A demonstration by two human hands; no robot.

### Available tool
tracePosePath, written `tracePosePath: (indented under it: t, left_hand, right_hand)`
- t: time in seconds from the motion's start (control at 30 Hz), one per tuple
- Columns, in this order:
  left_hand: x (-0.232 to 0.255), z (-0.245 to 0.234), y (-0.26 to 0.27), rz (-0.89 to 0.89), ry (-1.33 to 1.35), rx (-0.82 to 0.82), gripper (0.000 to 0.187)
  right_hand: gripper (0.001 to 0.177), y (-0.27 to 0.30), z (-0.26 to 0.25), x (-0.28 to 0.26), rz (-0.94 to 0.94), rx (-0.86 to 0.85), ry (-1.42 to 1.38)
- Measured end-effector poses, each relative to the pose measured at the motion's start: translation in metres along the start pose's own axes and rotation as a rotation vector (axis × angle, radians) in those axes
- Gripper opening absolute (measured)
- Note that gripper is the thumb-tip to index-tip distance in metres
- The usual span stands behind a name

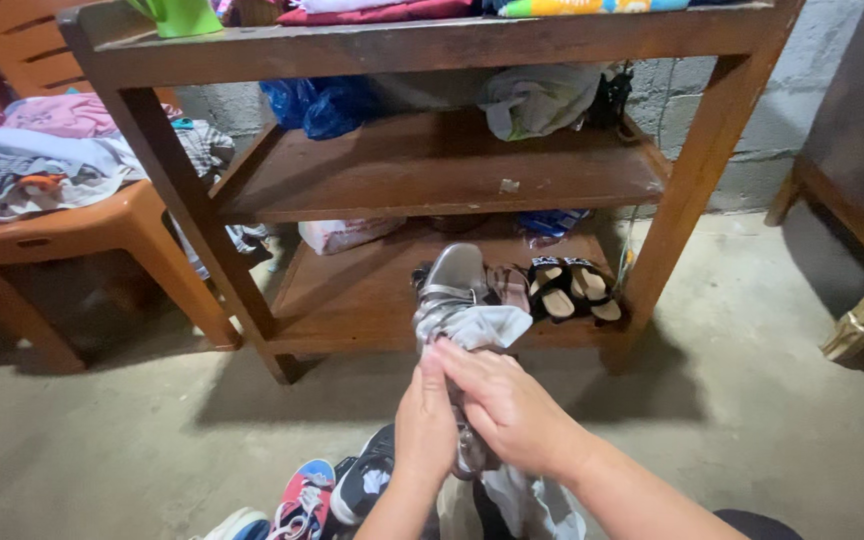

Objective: The person wipes a silver high-heeled shoe with a white cloth, then wipes a red and blue sneaker. The shoes are handled one at a time and placed back on a wooden shelf.

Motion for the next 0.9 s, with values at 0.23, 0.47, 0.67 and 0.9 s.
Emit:
tracePosePath:
  t: [0.23,0.47,0.67,0.9]
  left_hand:
    - [0.008,-0.017,-0.001,0.012,-0.087,0.067,0.066]
    - [0.017,0.019,0.018,0.058,-0.154,-0.078,0.056]
    - [0.012,0.021,0.014,0.016,-0.184,-0.035,0.055]
    - [-0.002,-0.019,-0.004,-0.055,-0.101,0.171,0.060]
  right_hand:
    - [0.064,-0.001,0.006,-0.018,-0.065,0.081,0.065]
    - [0.054,0.001,-0.010,0.005,0.092,0.125,0.215]
    - [0.045,0.001,-0.016,0.004,0.218,0.136,0.292]
    - [0.034,-0.006,-0.018,-0.012,0.097,0.168,0.184]
Point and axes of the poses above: each hand's wrist, its own y-axis away from the middle knuckle, its own z-axis out of the palm, x = y × z, the point moved 6 cm from there along -y, towards the middle knuckle, and after that the axes turned 10 degrees about y, right-handed, at the moved point
